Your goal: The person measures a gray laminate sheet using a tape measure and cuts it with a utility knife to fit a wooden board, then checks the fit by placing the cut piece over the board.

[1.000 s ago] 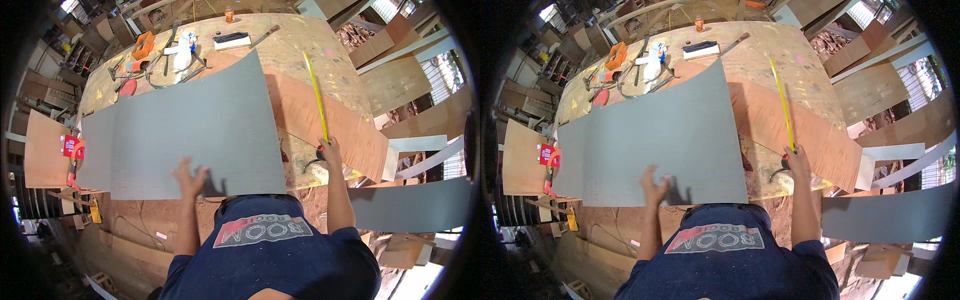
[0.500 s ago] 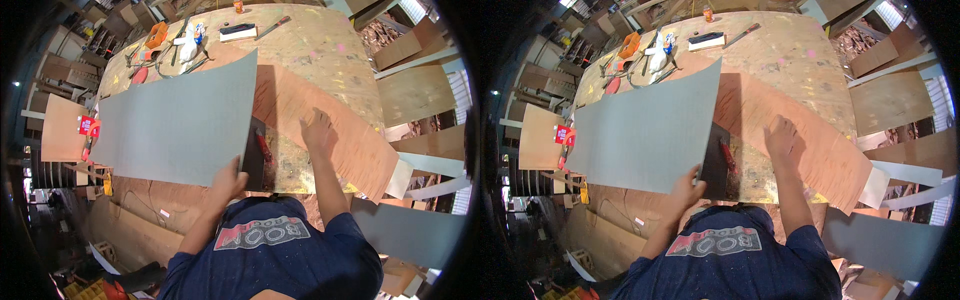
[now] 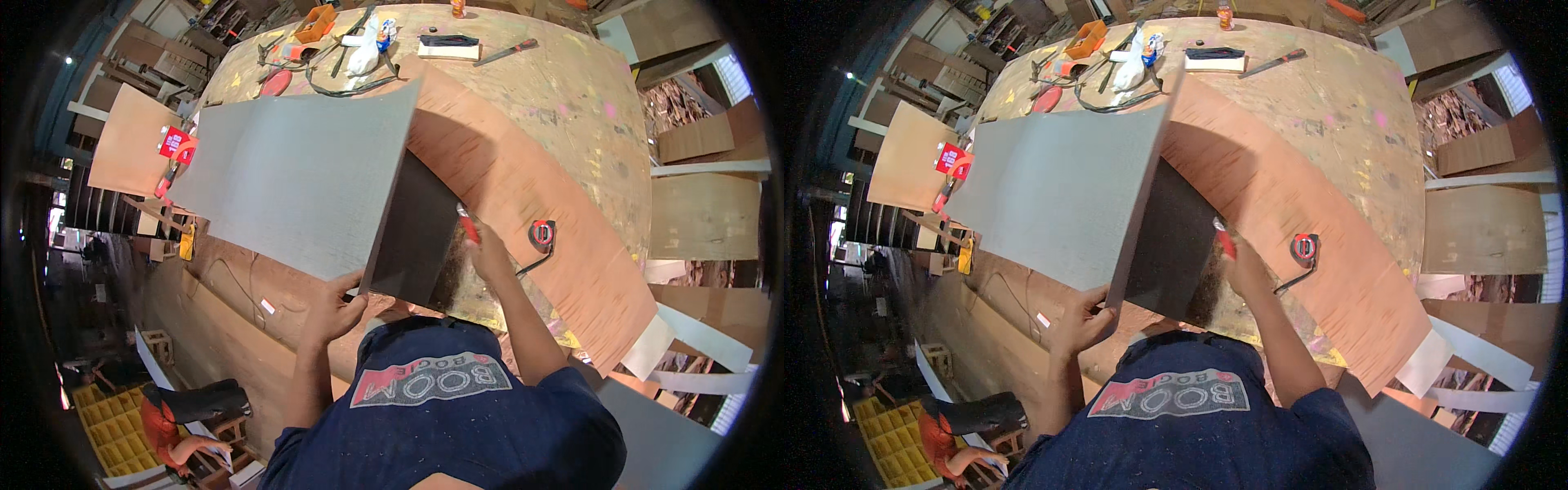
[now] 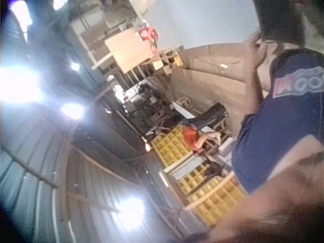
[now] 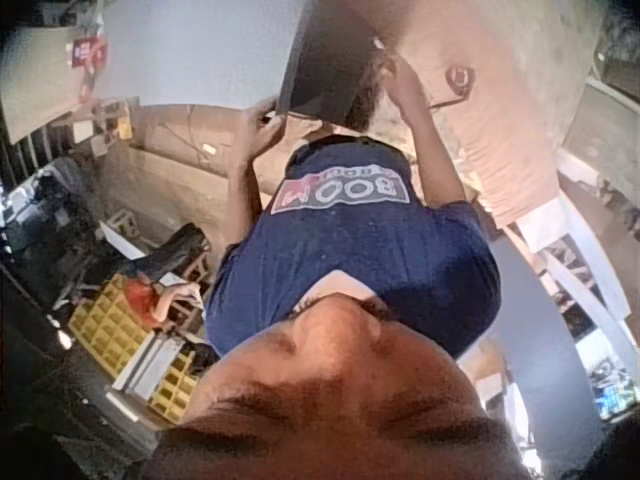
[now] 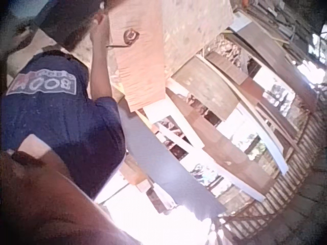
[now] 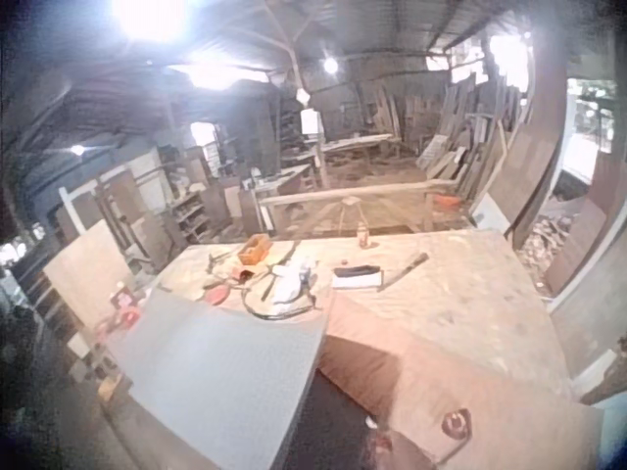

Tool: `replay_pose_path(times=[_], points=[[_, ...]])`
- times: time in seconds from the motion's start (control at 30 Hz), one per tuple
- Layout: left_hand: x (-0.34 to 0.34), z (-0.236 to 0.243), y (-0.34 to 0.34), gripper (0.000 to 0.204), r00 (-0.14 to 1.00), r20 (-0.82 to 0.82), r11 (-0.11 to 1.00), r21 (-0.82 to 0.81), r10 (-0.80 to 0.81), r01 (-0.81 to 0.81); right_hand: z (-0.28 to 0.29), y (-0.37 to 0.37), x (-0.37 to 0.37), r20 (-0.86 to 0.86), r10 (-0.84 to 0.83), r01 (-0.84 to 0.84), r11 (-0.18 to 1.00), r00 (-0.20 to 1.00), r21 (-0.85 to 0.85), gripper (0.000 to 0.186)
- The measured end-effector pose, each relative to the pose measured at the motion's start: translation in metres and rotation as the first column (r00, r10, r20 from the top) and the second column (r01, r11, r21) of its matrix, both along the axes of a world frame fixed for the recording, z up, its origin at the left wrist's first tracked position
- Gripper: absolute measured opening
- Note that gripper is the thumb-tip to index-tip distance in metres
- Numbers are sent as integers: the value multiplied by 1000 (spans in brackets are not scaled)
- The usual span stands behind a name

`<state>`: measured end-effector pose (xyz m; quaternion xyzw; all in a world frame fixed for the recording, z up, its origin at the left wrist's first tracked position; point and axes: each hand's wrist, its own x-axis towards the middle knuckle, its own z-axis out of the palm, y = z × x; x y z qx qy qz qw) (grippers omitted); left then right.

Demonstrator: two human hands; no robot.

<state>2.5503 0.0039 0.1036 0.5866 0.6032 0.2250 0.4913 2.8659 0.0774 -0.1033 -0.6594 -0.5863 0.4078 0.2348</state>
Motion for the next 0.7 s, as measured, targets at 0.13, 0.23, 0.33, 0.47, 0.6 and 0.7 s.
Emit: replay_pose_path(times=[0.13,0.23,0.33,0.47,0.6,0.7], points=[[3,-26,-12,55,998,-58,998,68,18,-14,15,15,27,386,-93,-13,965,918,262,44],[6,-40,-18,56,992,-125,958,283,-21,56,34,34,19,471,-37,-145,927,881,345,56],[10,-38,-15,57,996,-84,978,204,-25,42,0,62,31,523,-71,-159,910,850,382,64],[13,-39,-18,47,997,-73,985,170,11,2,-12,61,33,569,-96,-127,932,817,340,69],[11,-49,-21,45,996,-90,965,263,8,16,-22,43,44,619,-184,14,963,763,269,71],[8,-46,-20,45,996,-85,962,273,11,12,-29,22,56,653,-249,62,954,715,295,72]])
